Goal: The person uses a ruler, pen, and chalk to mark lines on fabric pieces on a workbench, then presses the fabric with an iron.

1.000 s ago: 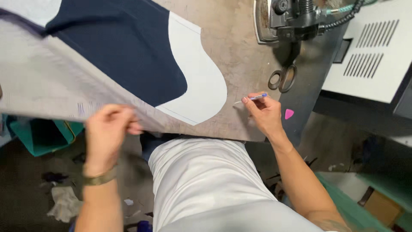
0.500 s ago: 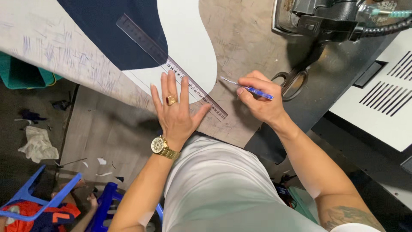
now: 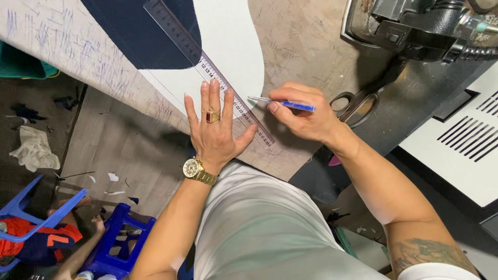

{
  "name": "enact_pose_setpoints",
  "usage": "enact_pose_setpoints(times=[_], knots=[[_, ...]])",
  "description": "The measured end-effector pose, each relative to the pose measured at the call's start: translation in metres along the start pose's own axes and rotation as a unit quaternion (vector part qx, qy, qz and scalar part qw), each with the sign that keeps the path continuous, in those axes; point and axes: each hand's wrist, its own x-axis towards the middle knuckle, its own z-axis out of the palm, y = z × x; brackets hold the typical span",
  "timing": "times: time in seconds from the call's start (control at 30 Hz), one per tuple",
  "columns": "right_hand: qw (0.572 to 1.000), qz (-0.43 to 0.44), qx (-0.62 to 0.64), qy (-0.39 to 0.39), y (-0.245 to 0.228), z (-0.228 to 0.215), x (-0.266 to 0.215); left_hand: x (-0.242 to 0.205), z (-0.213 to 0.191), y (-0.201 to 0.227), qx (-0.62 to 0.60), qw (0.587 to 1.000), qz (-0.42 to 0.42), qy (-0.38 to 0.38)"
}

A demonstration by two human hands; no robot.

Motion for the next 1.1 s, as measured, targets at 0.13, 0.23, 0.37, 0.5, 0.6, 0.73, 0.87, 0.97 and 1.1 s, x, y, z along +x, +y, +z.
enact_pose_setpoints(times=[0.13, 0.23, 0.37, 0.5, 0.6, 0.73, 0.87, 0.97, 1.1], knots=[[0.999, -0.015, -0.027, -0.039, -0.013, 0.003, 0.009, 0.001, 0.0, -0.001, 0.003, 1.0, 0.003, 0.001], [0.996, -0.036, -0.037, -0.071, -0.019, 0.007, 0.017, 0.001, -0.001, 0.0, 0.003, 1.0, 0.002, -0.001], [0.994, -0.052, -0.051, -0.081, -0.021, 0.006, 0.025, 0.002, -0.003, 0.0, 0.003, 1.0, 0.003, -0.005], [0.973, -0.092, -0.117, -0.177, -0.026, -0.001, 0.026, 0.001, -0.002, 0.001, -0.001, 1.0, 0.002, -0.007], [0.956, -0.107, -0.149, -0.227, -0.029, -0.002, 0.023, 0.003, -0.002, -0.001, 0.001, 1.0, 0.005, 0.002], [0.972, -0.073, -0.116, -0.189, -0.03, 0.003, 0.038, 0.004, -0.004, 0.0, 0.008, 1.0, 0.015, 0.015], [0.977, -0.078, -0.119, -0.161, -0.023, 0.002, 0.048, 0.003, -0.003, 0.0, 0.011, 1.0, 0.013, 0.016], [0.959, -0.055, -0.148, -0.237, -0.036, -0.003, 0.035, 0.004, -0.002, 0.0, 0.007, 1.0, 0.009, 0.019], [0.958, -0.041, -0.15, -0.239, -0.034, -0.003, 0.031, 0.003, -0.003, -0.001, 0.005, 1.0, 0.01, 0.023]])
